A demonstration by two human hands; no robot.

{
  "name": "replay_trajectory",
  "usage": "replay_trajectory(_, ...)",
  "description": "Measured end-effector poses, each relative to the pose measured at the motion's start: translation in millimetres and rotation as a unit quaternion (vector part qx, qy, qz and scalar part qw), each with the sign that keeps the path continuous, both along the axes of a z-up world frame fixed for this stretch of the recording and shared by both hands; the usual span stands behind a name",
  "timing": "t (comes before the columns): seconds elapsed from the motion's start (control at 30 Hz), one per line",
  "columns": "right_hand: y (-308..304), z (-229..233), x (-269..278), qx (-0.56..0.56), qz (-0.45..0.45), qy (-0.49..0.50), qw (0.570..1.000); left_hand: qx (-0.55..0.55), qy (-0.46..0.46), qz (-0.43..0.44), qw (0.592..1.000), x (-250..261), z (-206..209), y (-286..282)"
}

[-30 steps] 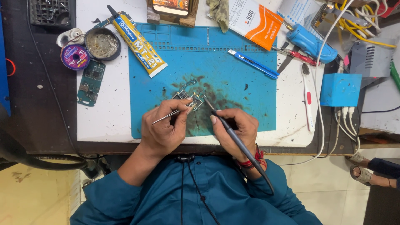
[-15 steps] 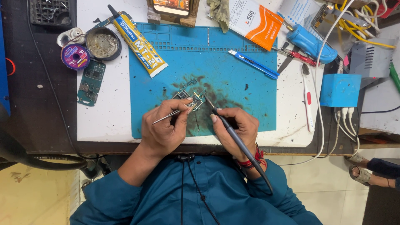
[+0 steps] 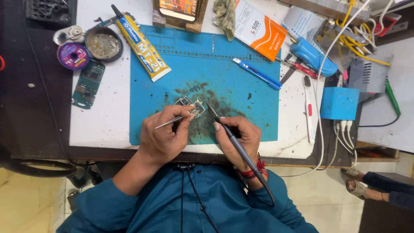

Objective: The person uses a soldering iron and tweezers to work on a small circuit board placed on a blue mat. They repeatedly apply heat to specific points on the board while holding it steady with tweezers.

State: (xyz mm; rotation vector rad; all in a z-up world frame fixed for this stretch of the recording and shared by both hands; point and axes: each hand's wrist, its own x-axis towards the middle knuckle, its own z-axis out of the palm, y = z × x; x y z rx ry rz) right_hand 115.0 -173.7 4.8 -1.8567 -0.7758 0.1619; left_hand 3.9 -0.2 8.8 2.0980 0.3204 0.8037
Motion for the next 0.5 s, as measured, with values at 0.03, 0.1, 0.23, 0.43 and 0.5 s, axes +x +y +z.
replay_trajectory(0.03,0,0,0,0.002,-0.002,0.002,1.000,0.001,0.000,-0.001,1.000,0,0,0)
replay_trajectory(0.1,0,0,0,0.004,0.000,0.006,1.000,-0.001,-0.001,-0.005,1.000,1,-1,0)
replay_trajectory(0.23,-1,-1,0,0.002,-0.006,0.001,1.000,-0.003,0.002,-0.002,1.000,1,0,0)
replay_trajectory(0.43,-10,-1,2,0.038,-0.042,0.022,0.998,0.001,0.005,0.006,1.000,1,3,0)
replay_trajectory(0.5,-12,4,10,0.018,-0.069,0.006,0.997,0.006,0.000,0.007,1.000,3,3,1)
